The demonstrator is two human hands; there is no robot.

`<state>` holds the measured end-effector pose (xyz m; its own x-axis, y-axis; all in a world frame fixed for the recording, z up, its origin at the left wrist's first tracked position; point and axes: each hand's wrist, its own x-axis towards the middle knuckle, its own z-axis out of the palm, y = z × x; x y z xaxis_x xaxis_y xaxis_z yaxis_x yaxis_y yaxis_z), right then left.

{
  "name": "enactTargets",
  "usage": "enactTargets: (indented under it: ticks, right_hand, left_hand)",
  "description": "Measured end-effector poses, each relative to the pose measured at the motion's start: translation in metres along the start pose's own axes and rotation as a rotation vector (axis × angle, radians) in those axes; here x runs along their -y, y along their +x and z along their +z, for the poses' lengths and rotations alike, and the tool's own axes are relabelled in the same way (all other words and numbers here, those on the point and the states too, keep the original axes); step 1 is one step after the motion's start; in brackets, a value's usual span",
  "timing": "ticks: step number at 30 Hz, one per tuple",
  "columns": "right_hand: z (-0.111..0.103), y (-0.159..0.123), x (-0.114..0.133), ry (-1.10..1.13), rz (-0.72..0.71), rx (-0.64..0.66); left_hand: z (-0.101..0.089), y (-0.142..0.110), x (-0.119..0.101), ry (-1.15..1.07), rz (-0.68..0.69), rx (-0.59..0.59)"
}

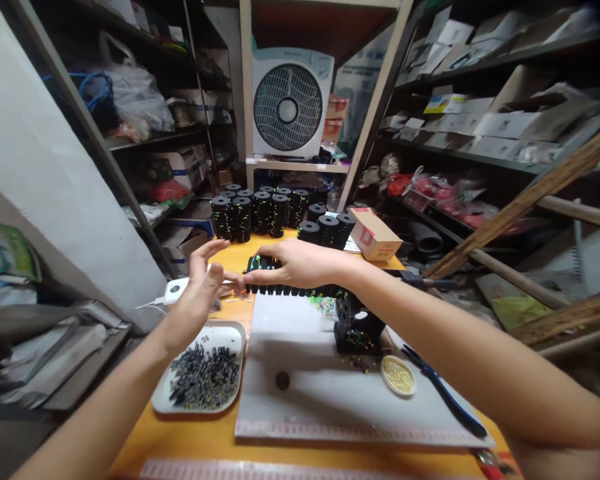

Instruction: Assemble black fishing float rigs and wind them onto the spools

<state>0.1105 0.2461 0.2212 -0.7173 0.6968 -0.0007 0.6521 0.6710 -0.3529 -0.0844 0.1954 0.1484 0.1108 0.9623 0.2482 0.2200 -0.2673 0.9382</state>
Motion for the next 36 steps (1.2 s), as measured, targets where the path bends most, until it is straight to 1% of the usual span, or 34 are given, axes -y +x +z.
enactTargets:
  ticks: [1, 2, 3, 4, 5, 6, 7, 8, 10, 14, 17, 19, 20, 22, 23, 24, 25, 26, 27, 28, 29, 31, 33, 36]
  right_hand:
    - [0.001, -0.001, -0.001, -0.002, -0.008, -0.031]
    - [0.003, -0.002, -0.001, -0.011, -0.016, -0.062]
    - [0.004, -0.003, -0.002, -0.025, -0.023, -0.088]
    - [0.005, -0.003, -0.002, -0.034, -0.026, -0.104]
    - [0.006, -0.004, -0.003, -0.037, -0.026, -0.111]
    - [0.006, -0.004, -0.003, -0.034, -0.027, -0.111]
    - [0.007, -0.004, -0.003, -0.027, -0.029, -0.109]
    - [0.007, -0.003, -0.003, -0.019, -0.033, -0.106]
    - [0.007, -0.003, -0.004, -0.013, -0.047, -0.111]
    - [0.006, -0.004, -0.003, -0.013, -0.069, -0.119]
    - [0.006, -0.005, -0.002, -0.015, -0.067, -0.126]
    - [0.007, -0.005, -0.001, -0.026, -0.056, -0.138]
    - [0.008, -0.006, -0.001, -0.033, -0.048, -0.146]
    - [0.009, -0.006, -0.002, -0.047, -0.036, -0.158]
    - [0.01, -0.006, -0.003, -0.047, -0.034, -0.16]
    - [0.01, -0.006, -0.003, -0.042, -0.037, -0.162]
    - [0.011, -0.006, -0.004, -0.033, -0.044, -0.162]
    - [0.011, -0.006, -0.005, -0.022, -0.053, -0.165]
    - [0.012, -0.006, -0.005, -0.009, -0.061, -0.169]
    - [0.012, -0.006, -0.006, 0.002, -0.065, -0.176]
    - [0.013, -0.007, -0.006, 0.01, -0.066, -0.183]
    - [0.013, -0.007, -0.006, 0.021, -0.066, -0.192]
    - [0.014, -0.008, -0.005, 0.024, -0.069, -0.198]
    - [0.014, -0.008, -0.005, 0.017, -0.074, -0.203]
  left_hand:
    - [0.005, -0.013, 0.004, -0.054, -0.005, -0.047]
    - [0.012, -0.026, 0.008, -0.048, 0.022, -0.143]
    - [0.02, -0.04, 0.011, 0.011, 0.042, -0.201]
    - [0.028, -0.052, 0.015, 0.124, 0.047, -0.155]
    - [0.037, -0.063, 0.019, 0.267, 0.029, 0.027]
    - [0.046, -0.071, 0.023, 0.374, 0.05, 0.177]
    - [0.054, -0.078, 0.027, 0.455, 0.074, 0.301]
    - [0.061, -0.082, 0.032, 0.504, 0.074, 0.359]
    - [0.069, -0.086, 0.042, 0.54, 0.065, 0.4]
    - [0.075, -0.087, 0.068, 0.588, 0.069, 0.341]
    - [0.078, -0.086, 0.085, 0.615, 0.122, 0.345]
    - [0.075, -0.082, 0.087, 0.605, 0.168, 0.358]
    - [0.071, -0.079, 0.083, 0.59, 0.181, 0.346]
    - [0.054, -0.068, 0.069, 0.543, 0.186, 0.275]
    - [0.043, -0.06, 0.059, 0.47, 0.098, 0.16]
    - [0.031, -0.051, 0.048, 0.4, -0.003, 0.017]
    - [0.021, -0.041, 0.036, 0.318, -0.057, -0.156]
    - [0.012, -0.03, 0.026, 0.233, -0.102, -0.25]
    - [0.006, -0.019, 0.016, 0.154, -0.157, -0.309]
    - [0.003, -0.009, 0.009, 0.058, -0.196, -0.335]
    - [0.003, 0.001, 0.003, -0.023, -0.229, -0.32]
    - [0.007, 0.014, -0.004, -0.066, -0.249, -0.276]
    - [0.014, 0.022, -0.005, -0.095, -0.251, -0.246]
    - [0.019, 0.026, -0.001, -0.145, -0.248, -0.241]
